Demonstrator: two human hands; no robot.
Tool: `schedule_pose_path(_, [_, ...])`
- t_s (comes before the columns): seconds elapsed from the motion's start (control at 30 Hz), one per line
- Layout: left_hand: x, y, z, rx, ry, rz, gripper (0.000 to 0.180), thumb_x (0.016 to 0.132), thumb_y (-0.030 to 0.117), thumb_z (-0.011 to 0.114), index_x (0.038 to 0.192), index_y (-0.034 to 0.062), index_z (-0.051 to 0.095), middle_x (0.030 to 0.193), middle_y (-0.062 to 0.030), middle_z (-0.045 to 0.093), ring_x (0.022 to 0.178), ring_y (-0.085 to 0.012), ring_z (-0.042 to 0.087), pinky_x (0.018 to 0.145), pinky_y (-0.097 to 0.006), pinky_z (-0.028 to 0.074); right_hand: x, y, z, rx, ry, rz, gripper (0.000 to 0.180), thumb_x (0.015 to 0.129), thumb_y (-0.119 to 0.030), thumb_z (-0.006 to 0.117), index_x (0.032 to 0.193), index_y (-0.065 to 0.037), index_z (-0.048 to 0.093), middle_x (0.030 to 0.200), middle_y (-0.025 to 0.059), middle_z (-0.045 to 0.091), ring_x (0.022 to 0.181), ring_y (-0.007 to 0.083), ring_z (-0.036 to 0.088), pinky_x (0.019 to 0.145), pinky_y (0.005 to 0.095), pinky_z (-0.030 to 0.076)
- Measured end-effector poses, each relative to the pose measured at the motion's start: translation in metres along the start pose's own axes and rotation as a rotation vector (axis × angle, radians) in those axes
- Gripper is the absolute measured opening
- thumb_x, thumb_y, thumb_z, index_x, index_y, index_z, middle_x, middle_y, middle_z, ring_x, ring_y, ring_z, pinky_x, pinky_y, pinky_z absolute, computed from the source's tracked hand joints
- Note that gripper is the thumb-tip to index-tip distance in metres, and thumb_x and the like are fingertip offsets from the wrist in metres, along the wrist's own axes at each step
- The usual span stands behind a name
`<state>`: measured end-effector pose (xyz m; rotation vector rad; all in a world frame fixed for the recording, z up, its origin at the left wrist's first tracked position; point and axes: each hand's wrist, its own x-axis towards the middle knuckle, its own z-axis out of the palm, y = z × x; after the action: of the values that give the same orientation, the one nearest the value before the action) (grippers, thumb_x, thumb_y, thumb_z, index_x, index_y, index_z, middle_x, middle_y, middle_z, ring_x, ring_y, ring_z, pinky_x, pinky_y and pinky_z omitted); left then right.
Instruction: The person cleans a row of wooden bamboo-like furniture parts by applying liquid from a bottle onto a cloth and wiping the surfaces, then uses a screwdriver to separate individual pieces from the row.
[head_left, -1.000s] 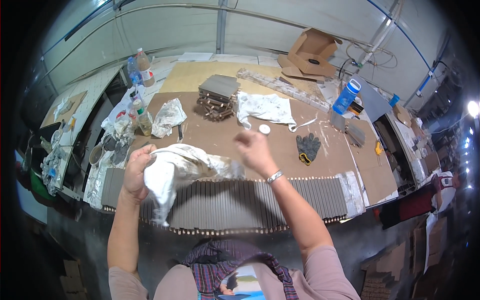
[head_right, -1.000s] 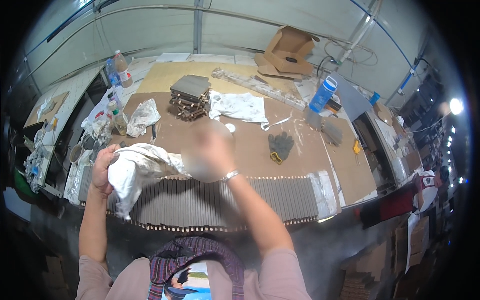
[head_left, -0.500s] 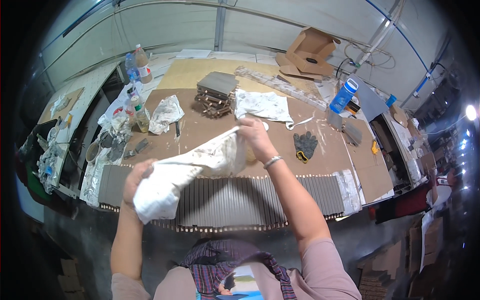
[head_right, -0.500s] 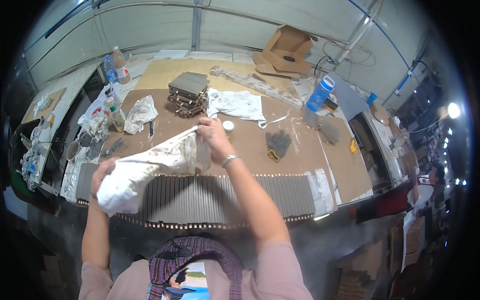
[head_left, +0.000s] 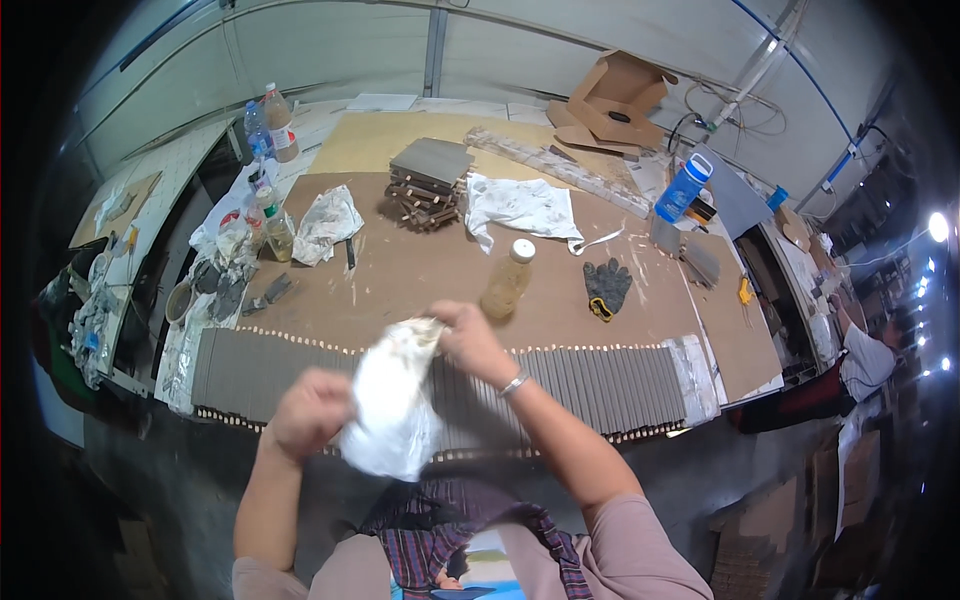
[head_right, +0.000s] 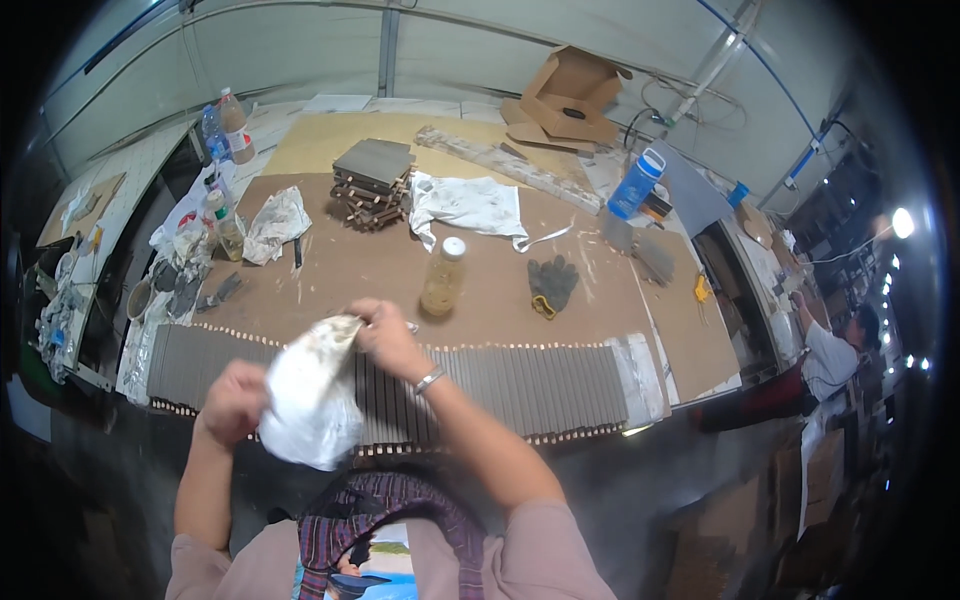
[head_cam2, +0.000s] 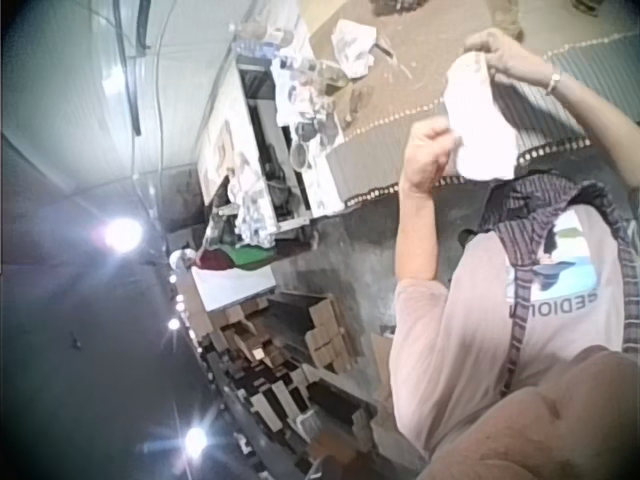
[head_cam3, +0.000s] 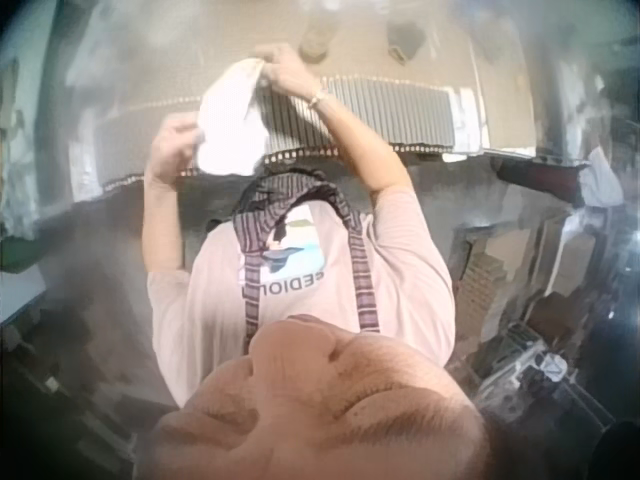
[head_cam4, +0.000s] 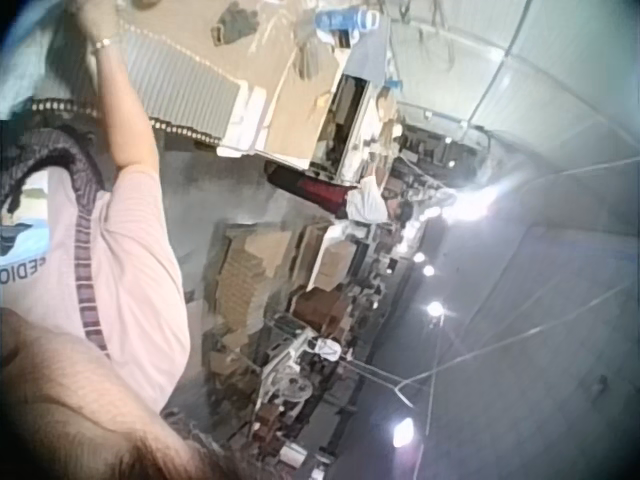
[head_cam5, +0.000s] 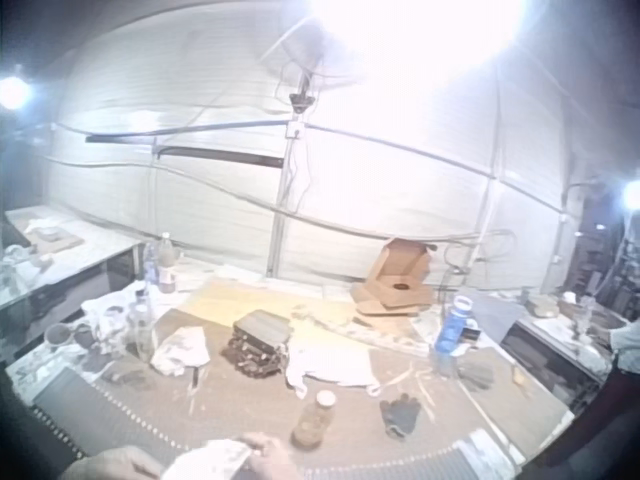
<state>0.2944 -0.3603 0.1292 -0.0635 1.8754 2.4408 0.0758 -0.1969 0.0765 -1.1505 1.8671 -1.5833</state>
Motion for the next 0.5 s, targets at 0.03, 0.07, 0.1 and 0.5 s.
schedule_pose_path(0.03, [-0.006,0.004,-0.002,0.29,-0.119,-0.059,0.025,0.086,0.02,0.073,0.095,-0.0032,0.073,0.085,-0.012,0.075,0.084,-0.023,0.073,0.08,-0.035,0.057,0.003,-0.008,-0.016,0.114,-0.023,0.083,0.017,0.089,-0.008,0.063,0.099,0.005,0.07,0.094,0.0078,0.073,0.087,0.0097,0.065,0.079,0.0297,0.054])
schedule_pose_path(0.07, [-0.011,0.008,-0.003,0.553,-0.259,-0.08,0.022,0.085,0.022,0.076,0.089,0.0001,0.077,0.08,-0.0103,0.076,0.08,-0.0227,0.073,0.077,-0.034,0.057,0.003,-0.015,-0.027,0.283,-0.012,0.075,0.013,0.089,-0.007,0.061,0.093,0.003,0.068,0.094,0.0091,0.072,0.084,0.0118,0.066,0.078,0.0287,0.055])
schedule_pose_path(0.1, [-0.012,0.017,0.003,0.84,-0.134,-0.033,0.027,0.083,0.021,0.077,0.099,-0.0006,0.075,0.094,-0.0132,0.075,0.088,-0.027,0.073,0.082,-0.036,0.056,0.004,-0.012,-0.037,0.324,-0.056,0.063,0.011,0.089,-0.007,0.06,0.09,0.002,0.067,0.093,0.0098,0.072,0.085,0.0124,0.066,0.078,0.0287,0.055])
schedule_pose_path(0.5, [0.051,-0.065,0.04,0.318,0.431,0.316,0.085,0.079,-0.008,0.062,0.156,0.0022,0.027,0.125,-0.0168,0.064,0.107,-0.0234,0.066,0.093,-0.033,0.053,-0.01,-0.013,-0.018,0.99,-0.213,0.147,0.022,0.092,-0.011,0.066,0.112,-0.003,0.061,0.11,0.008,0.068,0.1,0.0185,0.067,0.089,0.0319,0.056])
